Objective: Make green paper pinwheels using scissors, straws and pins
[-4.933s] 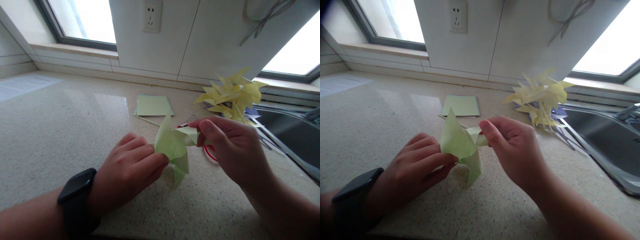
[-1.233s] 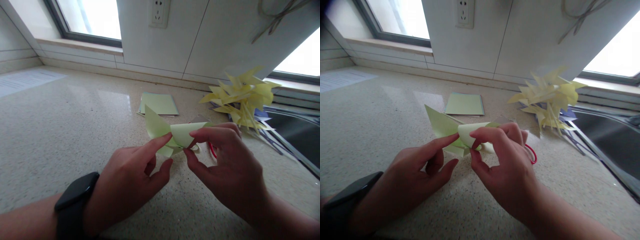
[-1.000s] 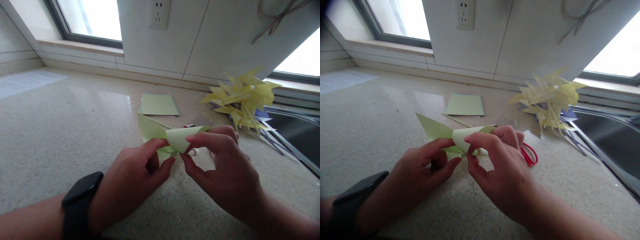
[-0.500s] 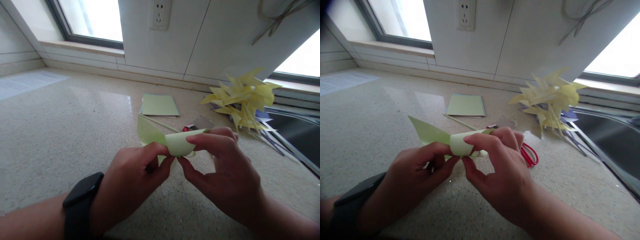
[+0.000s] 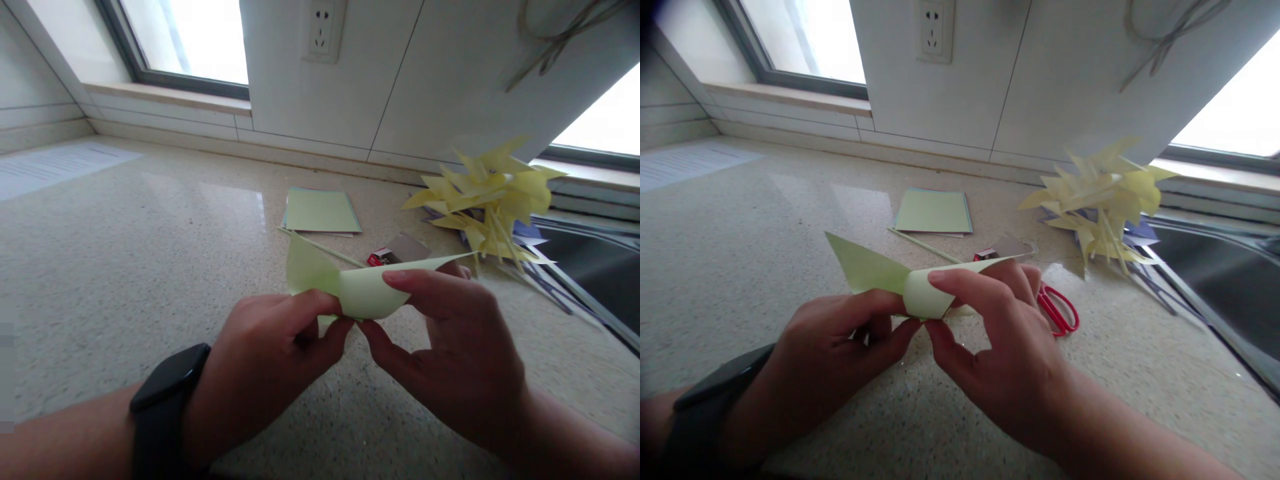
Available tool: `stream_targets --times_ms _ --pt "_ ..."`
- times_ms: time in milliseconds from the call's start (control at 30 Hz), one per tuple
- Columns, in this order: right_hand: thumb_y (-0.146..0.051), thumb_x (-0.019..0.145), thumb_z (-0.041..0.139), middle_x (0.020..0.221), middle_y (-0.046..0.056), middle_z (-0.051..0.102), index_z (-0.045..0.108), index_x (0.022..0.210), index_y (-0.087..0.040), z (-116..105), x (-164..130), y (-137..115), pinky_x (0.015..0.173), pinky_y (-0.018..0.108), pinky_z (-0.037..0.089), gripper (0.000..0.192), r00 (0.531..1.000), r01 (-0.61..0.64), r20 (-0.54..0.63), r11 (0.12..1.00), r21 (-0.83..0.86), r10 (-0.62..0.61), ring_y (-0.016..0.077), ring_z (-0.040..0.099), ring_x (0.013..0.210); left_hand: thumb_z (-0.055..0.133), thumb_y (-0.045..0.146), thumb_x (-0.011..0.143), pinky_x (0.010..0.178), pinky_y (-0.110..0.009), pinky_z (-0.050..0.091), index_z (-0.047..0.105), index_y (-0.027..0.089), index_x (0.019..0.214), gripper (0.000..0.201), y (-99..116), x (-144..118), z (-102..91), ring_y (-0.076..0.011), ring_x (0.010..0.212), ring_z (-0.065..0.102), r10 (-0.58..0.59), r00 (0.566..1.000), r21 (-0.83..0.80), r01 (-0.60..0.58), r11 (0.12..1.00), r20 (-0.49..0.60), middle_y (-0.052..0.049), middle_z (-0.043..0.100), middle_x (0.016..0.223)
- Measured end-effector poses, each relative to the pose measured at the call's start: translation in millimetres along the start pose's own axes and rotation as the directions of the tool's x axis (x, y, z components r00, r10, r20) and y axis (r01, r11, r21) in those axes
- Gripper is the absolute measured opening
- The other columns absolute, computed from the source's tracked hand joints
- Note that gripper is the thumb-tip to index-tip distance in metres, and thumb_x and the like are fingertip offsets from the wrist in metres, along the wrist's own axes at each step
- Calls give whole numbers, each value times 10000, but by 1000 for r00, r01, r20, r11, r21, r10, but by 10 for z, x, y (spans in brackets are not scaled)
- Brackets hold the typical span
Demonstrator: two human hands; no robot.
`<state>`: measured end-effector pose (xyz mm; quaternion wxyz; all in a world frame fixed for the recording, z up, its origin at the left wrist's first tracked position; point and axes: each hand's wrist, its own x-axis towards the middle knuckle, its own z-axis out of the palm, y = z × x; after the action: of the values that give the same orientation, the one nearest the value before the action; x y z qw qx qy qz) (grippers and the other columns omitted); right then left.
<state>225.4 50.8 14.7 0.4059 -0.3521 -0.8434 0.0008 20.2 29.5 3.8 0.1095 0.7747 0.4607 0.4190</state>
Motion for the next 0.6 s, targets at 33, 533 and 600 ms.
stream_targets --times_ms 33,533,600 --pt "-144 799 735 1054 43 674 496 1248 -295 -3 6 2 819 437 410 530 1000 9 11 1000 -24 -8 251 647 942 661 237 877 466 -206 333 699 215 815 76 -2 -1 1 -71 425 440 1 1000 -3 -1 1000 -2 88 548 518" --pt "-130 818 722 1053 65 688 520 1277 -266 8 -27 16 816 486 428 519 1000 9 -2 999 32 -9 274 648 932 668 217 879 488 -234 325 673 229 814 66 -1 -17 14 -80 436 436 46 999 59 -44 997 -27 99 543 528" --pt "-141 801 742 1057 67 680 521 1288 -281 18 -45 26 805 499 458 553 1000 -7 -24 999 39 8 284 656 923 662 215 889 485 -242 322 668 234 835 58 3 -18 12 -83 434 438 70 996 69 -66 995 -47 100 546 528"
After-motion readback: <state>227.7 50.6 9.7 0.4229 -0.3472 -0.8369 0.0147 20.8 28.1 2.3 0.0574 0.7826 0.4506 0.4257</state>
